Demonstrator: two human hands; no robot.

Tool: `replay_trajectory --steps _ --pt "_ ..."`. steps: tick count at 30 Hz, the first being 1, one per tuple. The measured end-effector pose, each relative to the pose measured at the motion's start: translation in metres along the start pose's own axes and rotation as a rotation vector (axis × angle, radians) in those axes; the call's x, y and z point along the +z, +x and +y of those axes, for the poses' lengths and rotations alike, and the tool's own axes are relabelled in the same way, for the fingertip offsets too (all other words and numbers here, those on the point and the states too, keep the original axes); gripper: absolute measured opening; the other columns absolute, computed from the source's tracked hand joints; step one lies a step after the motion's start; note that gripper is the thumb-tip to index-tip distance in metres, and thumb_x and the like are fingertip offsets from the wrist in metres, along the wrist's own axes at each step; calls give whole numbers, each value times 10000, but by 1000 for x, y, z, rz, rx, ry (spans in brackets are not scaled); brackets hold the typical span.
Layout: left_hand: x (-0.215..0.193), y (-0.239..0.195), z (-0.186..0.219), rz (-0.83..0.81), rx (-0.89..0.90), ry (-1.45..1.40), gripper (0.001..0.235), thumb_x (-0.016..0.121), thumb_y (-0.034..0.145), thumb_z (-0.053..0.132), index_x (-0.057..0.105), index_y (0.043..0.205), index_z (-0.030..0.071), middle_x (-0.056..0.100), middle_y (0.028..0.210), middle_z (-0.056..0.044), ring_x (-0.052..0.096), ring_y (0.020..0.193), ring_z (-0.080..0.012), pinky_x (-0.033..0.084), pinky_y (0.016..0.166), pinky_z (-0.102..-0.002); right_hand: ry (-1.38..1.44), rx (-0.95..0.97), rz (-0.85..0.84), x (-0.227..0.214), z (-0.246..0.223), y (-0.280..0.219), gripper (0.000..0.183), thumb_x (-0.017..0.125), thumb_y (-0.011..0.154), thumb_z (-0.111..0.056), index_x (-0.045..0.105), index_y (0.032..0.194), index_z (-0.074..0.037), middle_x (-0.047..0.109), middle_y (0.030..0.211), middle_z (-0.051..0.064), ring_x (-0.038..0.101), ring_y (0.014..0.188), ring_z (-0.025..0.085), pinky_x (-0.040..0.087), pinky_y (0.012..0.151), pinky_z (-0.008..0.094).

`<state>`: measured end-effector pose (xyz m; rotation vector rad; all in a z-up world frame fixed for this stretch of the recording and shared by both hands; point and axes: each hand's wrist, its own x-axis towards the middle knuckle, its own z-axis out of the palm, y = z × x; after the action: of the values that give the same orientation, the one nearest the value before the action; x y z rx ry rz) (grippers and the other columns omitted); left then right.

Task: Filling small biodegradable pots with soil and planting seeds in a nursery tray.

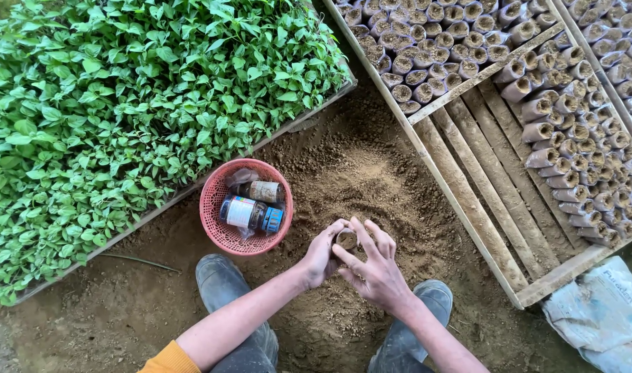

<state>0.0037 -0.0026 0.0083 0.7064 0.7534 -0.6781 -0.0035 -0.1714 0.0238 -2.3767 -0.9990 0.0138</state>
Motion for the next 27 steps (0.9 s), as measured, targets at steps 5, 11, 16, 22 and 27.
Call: replay_trajectory --steps 5,11,16,22,27 --pt "0 0 1 -41 72 -18 182 481 1044 227 628 988 136 626 945 -29 534 750 -100 466 644 -235 -33 36 72 4 3 -5 521 548 1030 -463 444 1479 -220 240 1659 187 313 1468 360 356 1134 550" --pt "2 -1 1 -38 46 1 219 423 1054 217 618 1004 131 642 948 -34 568 786 -120 483 682 -254 -128 69 88 4 3 -4 654 628 989 -465 382 1536 -205 230 1662 203 314 1467 361 346 1148 545" --pt "3 -2 1 -39 69 31 220 422 1050 196 605 955 119 612 879 -23 503 703 -96 428 600 -235 -204 23 82 0 2 -2 507 597 1006 -441 488 1456 -235 282 1639 181 347 1427 349 350 1128 514" --pt "6 -2 -1 -27 53 32 210 433 1029 195 609 947 116 638 869 -25 552 721 -104 478 645 -231 -288 -6 105 1 3 -2 460 509 1047 -484 486 1459 -283 315 1629 165 375 1419 323 314 1143 502" --pt "1 3 -5 20 21 18 228 436 1038 254 622 958 151 666 882 -13 576 725 -98 438 564 -230 -330 61 57 2 3 -3 523 466 1036 -541 472 1484 -273 277 1652 164 327 1465 345 273 1166 530"
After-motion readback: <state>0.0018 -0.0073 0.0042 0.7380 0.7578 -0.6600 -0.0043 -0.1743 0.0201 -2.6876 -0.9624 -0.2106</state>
